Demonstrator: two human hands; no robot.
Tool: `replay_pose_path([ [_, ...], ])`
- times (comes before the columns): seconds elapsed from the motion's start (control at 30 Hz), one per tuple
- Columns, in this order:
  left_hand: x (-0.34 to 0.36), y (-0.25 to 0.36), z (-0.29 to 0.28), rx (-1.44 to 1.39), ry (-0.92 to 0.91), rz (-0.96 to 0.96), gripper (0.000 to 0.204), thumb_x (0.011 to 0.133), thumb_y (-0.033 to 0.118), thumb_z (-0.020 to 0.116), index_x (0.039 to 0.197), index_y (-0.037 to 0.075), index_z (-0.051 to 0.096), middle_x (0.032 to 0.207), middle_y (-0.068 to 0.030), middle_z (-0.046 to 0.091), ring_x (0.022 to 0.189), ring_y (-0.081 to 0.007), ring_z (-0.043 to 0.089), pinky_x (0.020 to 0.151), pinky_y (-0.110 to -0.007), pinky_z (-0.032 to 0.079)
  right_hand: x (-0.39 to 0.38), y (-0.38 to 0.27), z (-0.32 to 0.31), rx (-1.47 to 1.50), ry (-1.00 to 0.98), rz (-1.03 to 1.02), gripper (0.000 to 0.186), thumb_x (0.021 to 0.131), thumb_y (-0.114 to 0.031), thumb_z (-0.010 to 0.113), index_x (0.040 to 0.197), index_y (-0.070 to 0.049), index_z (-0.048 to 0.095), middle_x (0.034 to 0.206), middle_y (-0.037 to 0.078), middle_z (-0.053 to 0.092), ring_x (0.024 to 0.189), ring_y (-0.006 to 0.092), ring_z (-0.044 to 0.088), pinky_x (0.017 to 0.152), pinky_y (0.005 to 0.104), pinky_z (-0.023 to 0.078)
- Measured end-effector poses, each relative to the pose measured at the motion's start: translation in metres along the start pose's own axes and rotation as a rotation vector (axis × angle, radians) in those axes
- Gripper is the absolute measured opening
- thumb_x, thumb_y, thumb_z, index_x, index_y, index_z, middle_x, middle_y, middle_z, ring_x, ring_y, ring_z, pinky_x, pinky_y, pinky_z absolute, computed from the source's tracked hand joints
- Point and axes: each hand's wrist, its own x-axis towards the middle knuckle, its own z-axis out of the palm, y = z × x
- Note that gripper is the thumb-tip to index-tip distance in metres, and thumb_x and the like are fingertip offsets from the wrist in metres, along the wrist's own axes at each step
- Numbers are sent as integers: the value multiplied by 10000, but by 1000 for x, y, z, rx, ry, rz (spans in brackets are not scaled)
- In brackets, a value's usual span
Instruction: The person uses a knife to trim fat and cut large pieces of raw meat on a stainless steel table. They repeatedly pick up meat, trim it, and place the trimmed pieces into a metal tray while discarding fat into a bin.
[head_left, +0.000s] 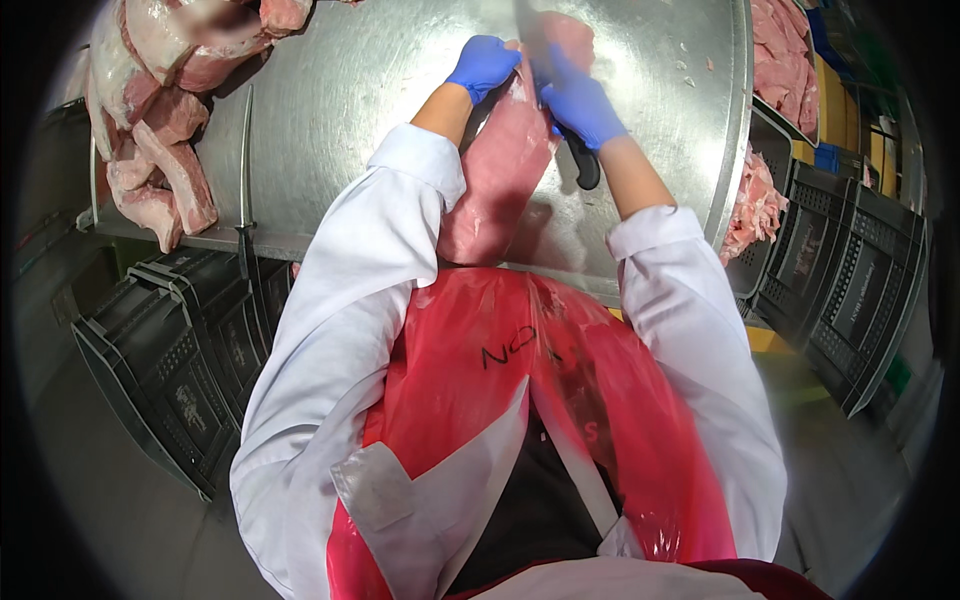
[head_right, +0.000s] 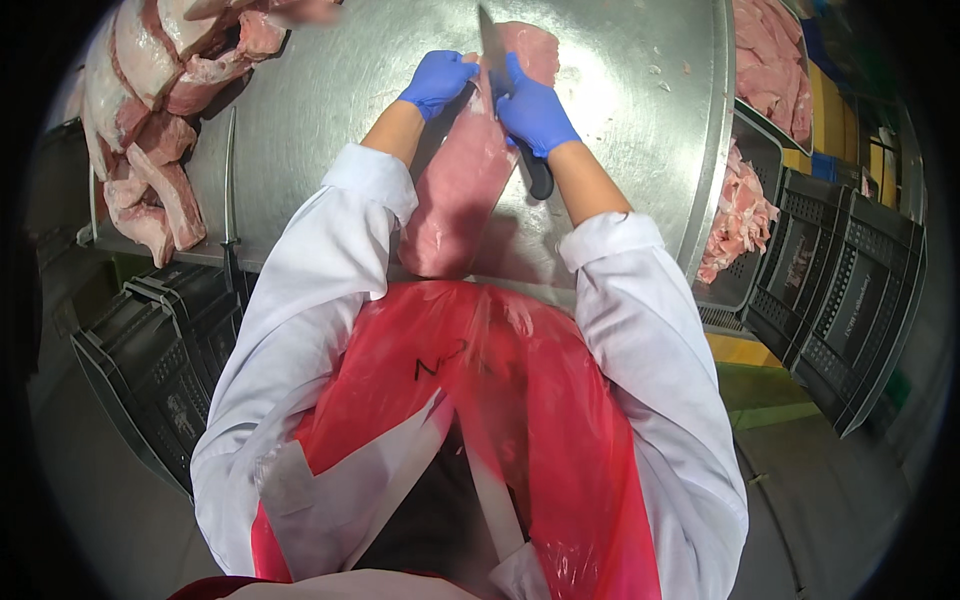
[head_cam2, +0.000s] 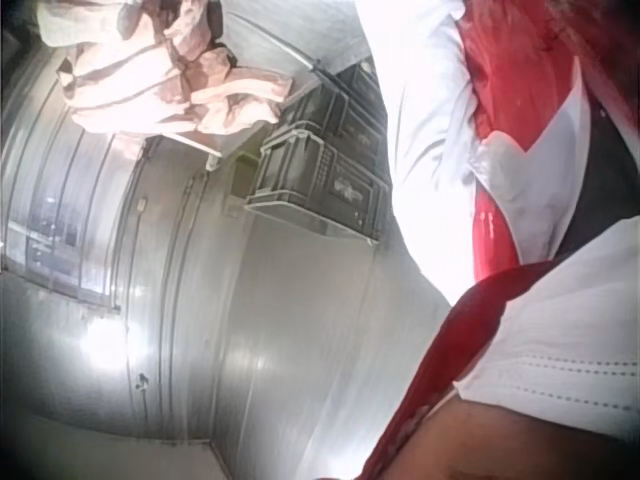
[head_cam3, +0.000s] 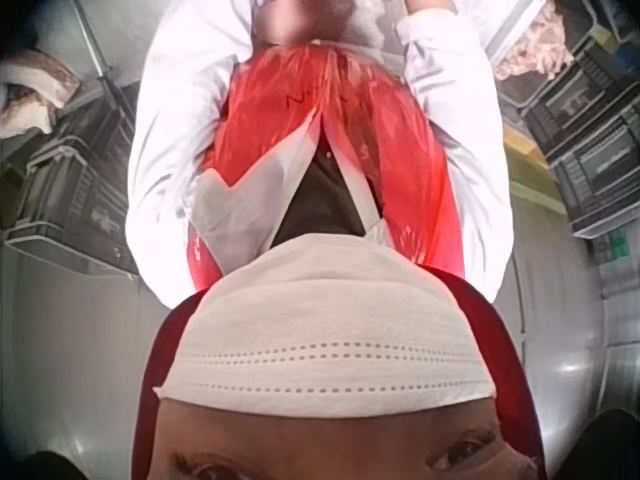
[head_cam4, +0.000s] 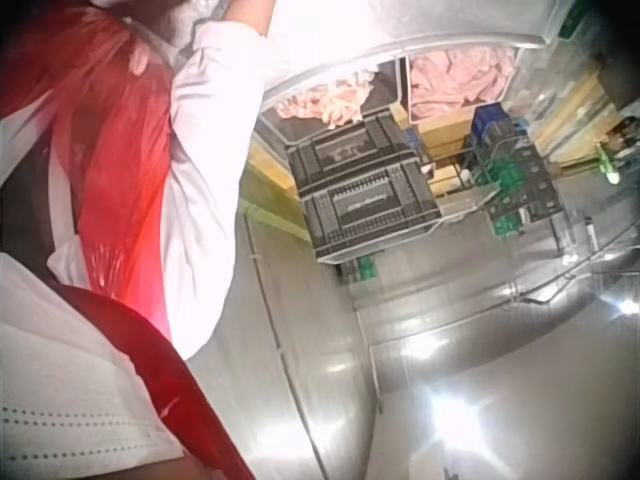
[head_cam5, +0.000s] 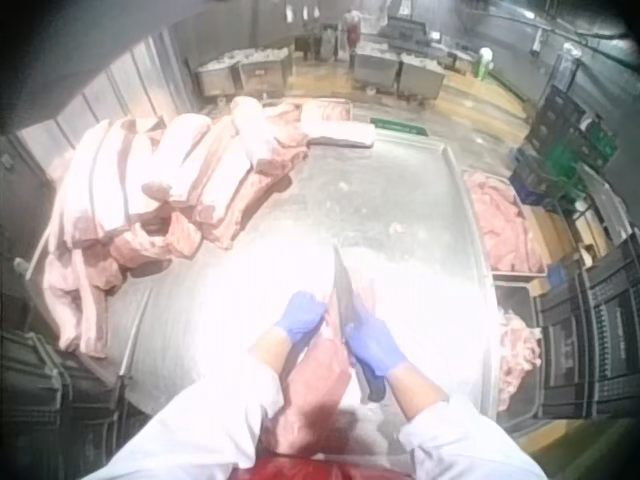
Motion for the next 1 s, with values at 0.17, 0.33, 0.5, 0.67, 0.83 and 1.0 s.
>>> replay_pose_path([
  [0.17,-7,-5,-7,85,50,87,350,822,337,621,840,2,719,848,-226,695,787,-391,658,742,-451,523,-67,7,-27,-24,-320,66,715,926,-164,516,1599,-114,278,859,221,687,541,226,620,600,369,551],
  [0.33,-18,34,-10,102,55,198,289,860,272,687,826,-15,682,749,-96,651,697,-170,591,680,-340,491,-12,4,-6,-186,-133,-120,685,953,-189,524,1596,-156,292,930,257,700,679,262,676,698,403,561],
  [0.5,-32,36,-23,-253,19,26,301,862,278,687,852,-23,680,764,-83,660,719,-156,596,706,-328,498,-95,22,-9,-34,-266,133,741,946,-75,582,1604,-271,303,751,122,653,567,154,621,584,327,536],
  [0.67,-43,63,-14,-280,-37,130,265,877,251,682,891,-13,690,805,-69,671,744,-139,602,711,-316,499,-26,3,19,6,-74,-32,740,938,-83,547,1614,-186,263,704,134,658,541,194,625,554,342,538],
  [0.83,-47,49,-36,-580,-47,64,128,917,160,685,913,32,681,817,-20,646,710,-99,564,656,-260,459,-125,17,46,165,-224,116,734,956,-27,564,1612,-210,291,737,55,594,540,124,569,467,282,476],
  [1.0,-142,84,-117,-952,-66,273,47,962,117,656,919,100,662,779,41,607,655,-40,514,571,-195,399,-114,-7,89,213,-352,76,741,961,-85,597,1617,-176,265,740,40,604,545,107,559,499,277,486],
])
